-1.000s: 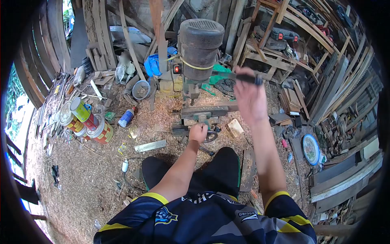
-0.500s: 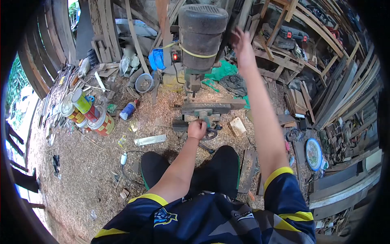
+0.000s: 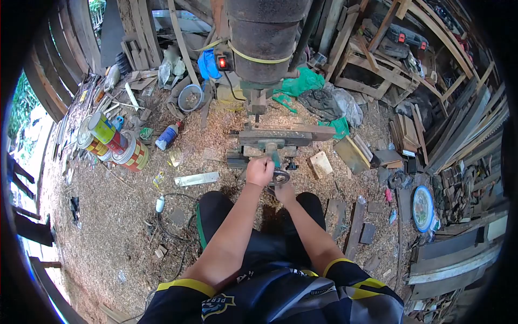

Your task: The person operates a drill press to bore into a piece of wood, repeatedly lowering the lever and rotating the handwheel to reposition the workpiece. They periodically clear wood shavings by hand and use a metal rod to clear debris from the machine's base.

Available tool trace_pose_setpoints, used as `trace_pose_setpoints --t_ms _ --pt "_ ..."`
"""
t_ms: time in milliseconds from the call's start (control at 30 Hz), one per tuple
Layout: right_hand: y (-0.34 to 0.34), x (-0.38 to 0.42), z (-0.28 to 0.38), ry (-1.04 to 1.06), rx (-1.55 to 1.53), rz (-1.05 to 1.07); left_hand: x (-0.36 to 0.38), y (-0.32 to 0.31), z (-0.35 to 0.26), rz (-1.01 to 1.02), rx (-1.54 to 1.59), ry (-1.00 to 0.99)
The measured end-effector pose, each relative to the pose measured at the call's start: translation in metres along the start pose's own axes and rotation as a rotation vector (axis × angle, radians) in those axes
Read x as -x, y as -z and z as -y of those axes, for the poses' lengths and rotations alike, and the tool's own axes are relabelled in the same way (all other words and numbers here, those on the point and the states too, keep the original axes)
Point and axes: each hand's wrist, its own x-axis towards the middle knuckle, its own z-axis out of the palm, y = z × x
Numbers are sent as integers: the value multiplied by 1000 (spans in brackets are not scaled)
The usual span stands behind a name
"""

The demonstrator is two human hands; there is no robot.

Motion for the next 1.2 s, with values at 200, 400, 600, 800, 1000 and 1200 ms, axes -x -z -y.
trace_pose_setpoints --t_ms 200,400,600,800,1000,1200 --pt "-44 19 -42 329 496 94 -1 3 -1 47 11 -35" --pt "-11 0 -21 87 335 517 -2 3 -2 83 -1 -25" --pt "-26 -16 -37 -9 211 571 -4 4 -3 71 -2 -59" --pt "7 -9 6 -126 381 638 -2 6 0 88 -23 -38" --pt "-11 -1 -9 -69 354 500 -2 9 -3 98 -11 -39" --pt "12 -6 19 -198 455 628 -2 9 -3 95 3 -27"
